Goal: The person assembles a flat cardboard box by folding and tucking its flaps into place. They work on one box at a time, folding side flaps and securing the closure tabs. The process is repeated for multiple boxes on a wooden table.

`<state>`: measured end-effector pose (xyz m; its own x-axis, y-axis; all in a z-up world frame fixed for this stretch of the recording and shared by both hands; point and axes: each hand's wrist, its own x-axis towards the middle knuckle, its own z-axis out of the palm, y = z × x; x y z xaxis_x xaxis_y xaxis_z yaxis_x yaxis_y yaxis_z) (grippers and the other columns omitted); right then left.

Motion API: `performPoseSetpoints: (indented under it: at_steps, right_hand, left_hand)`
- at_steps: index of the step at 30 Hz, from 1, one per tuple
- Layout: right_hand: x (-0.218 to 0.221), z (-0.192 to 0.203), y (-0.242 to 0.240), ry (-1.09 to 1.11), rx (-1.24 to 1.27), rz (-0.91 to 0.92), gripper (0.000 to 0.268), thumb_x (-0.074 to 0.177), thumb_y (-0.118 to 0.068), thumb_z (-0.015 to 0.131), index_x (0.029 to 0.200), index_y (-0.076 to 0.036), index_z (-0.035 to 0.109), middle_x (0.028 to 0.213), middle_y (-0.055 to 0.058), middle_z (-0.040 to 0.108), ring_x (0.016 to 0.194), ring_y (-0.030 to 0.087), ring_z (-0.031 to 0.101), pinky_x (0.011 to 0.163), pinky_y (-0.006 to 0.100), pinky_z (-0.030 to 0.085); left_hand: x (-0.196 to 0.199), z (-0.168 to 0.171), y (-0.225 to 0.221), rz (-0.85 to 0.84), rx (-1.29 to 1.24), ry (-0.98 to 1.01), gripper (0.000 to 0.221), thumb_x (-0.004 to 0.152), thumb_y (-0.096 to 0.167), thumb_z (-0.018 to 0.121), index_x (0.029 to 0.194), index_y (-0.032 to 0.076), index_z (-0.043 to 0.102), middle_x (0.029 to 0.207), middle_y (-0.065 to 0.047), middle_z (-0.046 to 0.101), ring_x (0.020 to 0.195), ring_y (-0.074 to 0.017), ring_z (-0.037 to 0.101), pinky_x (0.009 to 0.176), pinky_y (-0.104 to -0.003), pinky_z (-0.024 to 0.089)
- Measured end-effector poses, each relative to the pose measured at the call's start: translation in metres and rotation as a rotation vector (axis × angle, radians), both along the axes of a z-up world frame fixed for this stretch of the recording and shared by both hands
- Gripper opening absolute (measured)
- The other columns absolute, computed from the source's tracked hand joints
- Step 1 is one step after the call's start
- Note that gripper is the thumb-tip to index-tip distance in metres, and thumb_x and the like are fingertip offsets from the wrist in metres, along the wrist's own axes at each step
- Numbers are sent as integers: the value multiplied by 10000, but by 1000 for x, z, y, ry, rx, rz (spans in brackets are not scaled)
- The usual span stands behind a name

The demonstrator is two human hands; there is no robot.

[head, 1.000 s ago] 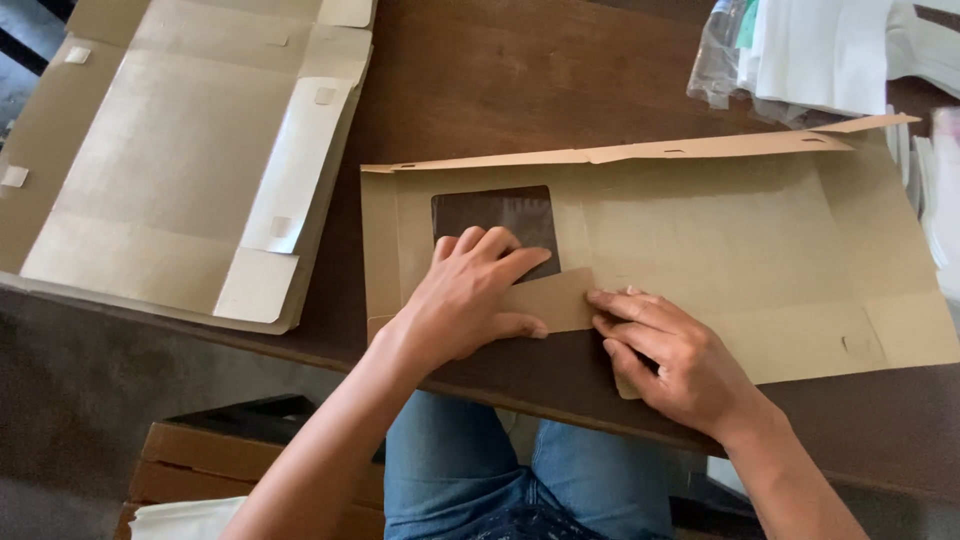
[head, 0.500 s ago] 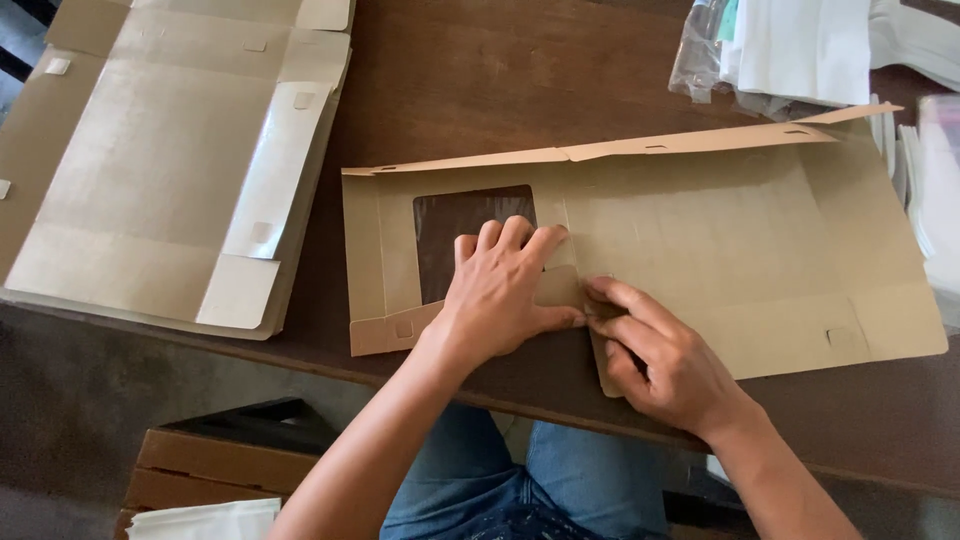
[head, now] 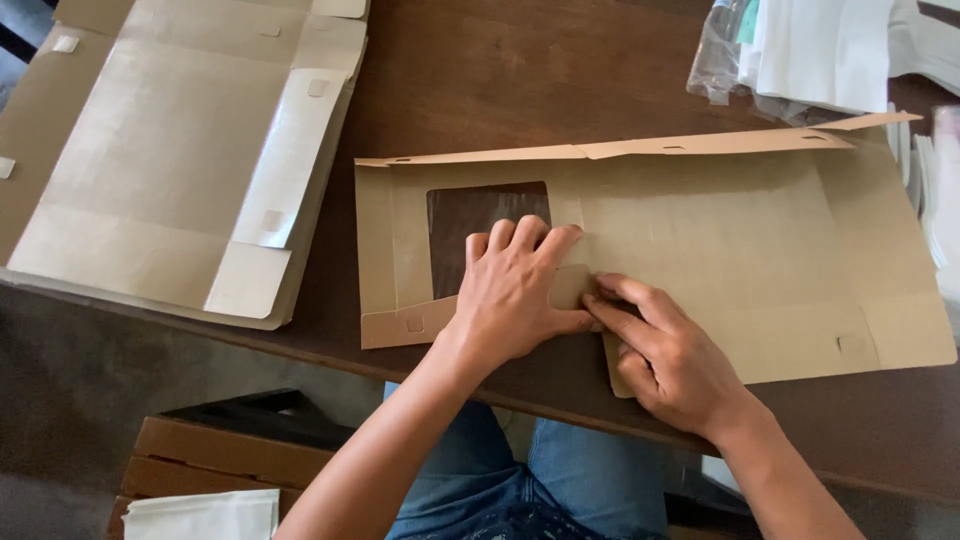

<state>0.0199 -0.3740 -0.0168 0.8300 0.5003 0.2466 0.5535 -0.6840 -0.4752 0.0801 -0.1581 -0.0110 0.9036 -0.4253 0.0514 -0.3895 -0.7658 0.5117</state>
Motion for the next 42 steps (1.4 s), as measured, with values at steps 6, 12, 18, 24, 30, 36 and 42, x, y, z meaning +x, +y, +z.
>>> performPoseSetpoints:
  at_steps: [6,12,18,24,30,36,42]
  right_hand:
    - [0,-3,-1,-29,-35,10,390,928,-91,423,1202,-86,701,1409,140,547,1290,357,582,1031,478,504]
    - [0,-8,-3,-23,-25,-6,394,921,-97,459,1231,-99,704,1417,118,544,1286,333,593,1054,474,495]
    - [-1,-9,-1,-37,-36,-16,444,905,-76,456,1272,-125,702,1427,109,548,1278,320,602,1045,469,505]
    - [0,-12,-4,-85,-20,7,448,875,-60,488,1258,-113,713,1404,120,566,1273,296,618,1065,435,500]
    - [-2,2,0,-61,6,95,480,912,62,395,1316,14,649,1457,215,509,1270,326,601,1131,468,486]
    - [-2,-2,-2,-79,3,99,487,912,68,395,1320,1,650,1446,201,509,1251,319,614,1115,458,503]
    - [-2,-1,-2,-78,2,106,483,899,91,404,1311,22,646,1433,223,519,1266,344,617,1115,469,511]
  left_hand:
    - [4,8,17,-77,74,28,994,623,603,896,1444,233,474,1149,-58,544,1115,-293,521,1012,-507,351]
    - [5,16,42,-66,204,63,1154,567,629,942,1502,181,436,1199,-93,499,1143,-325,477,1039,-553,322]
    - [-1,33,71,-42,295,80,1181,582,618,946,1532,151,423,1240,-112,502,1181,-338,480,1069,-580,306]
    - [-3,33,97,-13,353,94,1177,585,669,909,1538,176,428,1268,-100,494,1228,-339,463,1078,-575,290]
    - [-2,10,122,-14,353,-11,1240,585,815,902,1528,183,402,1308,-100,462,1183,-345,452,1034,-562,320]
    - [-9,13,131,4,259,50,1161,606,673,954,1498,163,413,1366,-120,435,1174,-395,436,977,-569,422]
    - [-22,16,155,-32,52,43,854,816,551,808,1474,107,493,1375,-162,482,1211,-365,464,1028,-509,420]
